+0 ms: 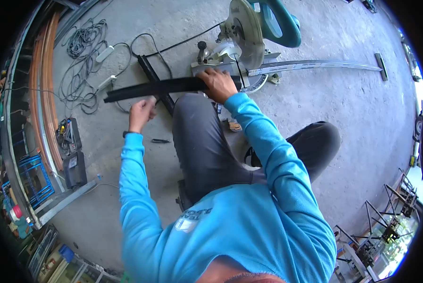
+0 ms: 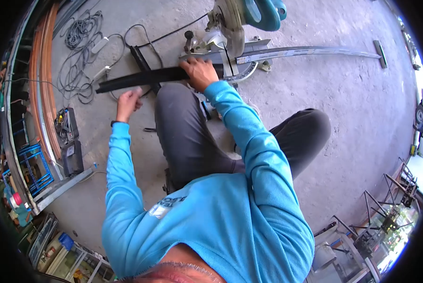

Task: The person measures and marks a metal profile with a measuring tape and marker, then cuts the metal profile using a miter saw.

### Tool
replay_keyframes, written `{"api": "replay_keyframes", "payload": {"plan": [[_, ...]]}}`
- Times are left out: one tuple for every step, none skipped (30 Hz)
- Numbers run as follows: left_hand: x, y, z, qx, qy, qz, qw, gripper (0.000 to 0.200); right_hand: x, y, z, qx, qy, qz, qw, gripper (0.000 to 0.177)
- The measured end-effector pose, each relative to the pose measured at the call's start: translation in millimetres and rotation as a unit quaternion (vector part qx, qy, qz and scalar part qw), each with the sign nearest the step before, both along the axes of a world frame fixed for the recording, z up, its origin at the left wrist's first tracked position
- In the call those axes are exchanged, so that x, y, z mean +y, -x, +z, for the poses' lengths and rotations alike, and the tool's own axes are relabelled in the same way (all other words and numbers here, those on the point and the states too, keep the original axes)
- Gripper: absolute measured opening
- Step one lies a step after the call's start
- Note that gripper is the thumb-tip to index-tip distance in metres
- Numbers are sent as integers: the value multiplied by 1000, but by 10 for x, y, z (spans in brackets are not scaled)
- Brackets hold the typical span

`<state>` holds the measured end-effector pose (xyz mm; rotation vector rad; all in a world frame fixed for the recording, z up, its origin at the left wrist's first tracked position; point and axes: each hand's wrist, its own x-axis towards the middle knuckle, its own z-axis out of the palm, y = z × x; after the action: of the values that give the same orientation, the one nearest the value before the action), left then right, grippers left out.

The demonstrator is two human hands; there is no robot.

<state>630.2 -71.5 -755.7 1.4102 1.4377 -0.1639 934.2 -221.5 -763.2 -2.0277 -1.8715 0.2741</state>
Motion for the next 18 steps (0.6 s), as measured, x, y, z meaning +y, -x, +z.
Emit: {"api": "replay_keyframes", "payload": {"plan": [[-125,-82,9,26,-153,-82,984,52,-22,3,-99,-6,50,2,999,50],[-190,-239,97,-21,-325,-170,930,50,-28,21,-193,3,60,10,998,50],[-228,-392,183,-67,-479,-249,839,49,-42,68,-301,14,74,20,997,49],[-209,-522,159,-113,-618,-316,711,49,-30,99,-392,22,83,31,996,49],[-115,-641,18,-148,-606,-350,699,56,-9,118,-540,22,74,45,996,49],[-11,-669,-221,-130,-484,-377,779,57,-9,141,-637,19,65,50,996,51],[85,-669,-541,-111,-353,-397,840,59,-1,145,-703,14,55,55,997,53],[144,-695,-775,-93,-217,-409,881,61,35,105,-731,8,42,59,997,55],[143,-746,-865,-138,-199,-392,887,68,3,95,-553,-29,-8,40,999,60],[176,-820,-967,-104,-211,-389,891,71,-30,29,-365,33,-30,25,999,60],[194,-930,-1054,-71,-220,-387,893,73,-60,-53,-35,94,-49,8,994,61],[192,-1039,-1154,-38,-226,-382,895,76,-116,-142,333,146,-75,-7,986,58],[258,-1175,-1171,6,-177,-396,901,78,-165,-261,734,197,-100,-21,975,56],[314,-1244,-1339,7,-202,-388,899,80,-206,-428,1133,91,-170,-27,981,53],[359,-1302,-1537,9,-227,-379,897,82,-254,-623,1392,43,-236,-36,970,53],[400,-1366,-1701,11,-250,-372,894,83,-308,-884,1562,-19,-299,-79,951,49],[465,-1466,-1806,43,-224,-366,902,96,-290,-1083,1763,-35,-324,-119,938,47],[523,-1560,-1882,49,-226,-366,901,102,-249,-1269,1923,-52,-352,-158,921,46]]}}
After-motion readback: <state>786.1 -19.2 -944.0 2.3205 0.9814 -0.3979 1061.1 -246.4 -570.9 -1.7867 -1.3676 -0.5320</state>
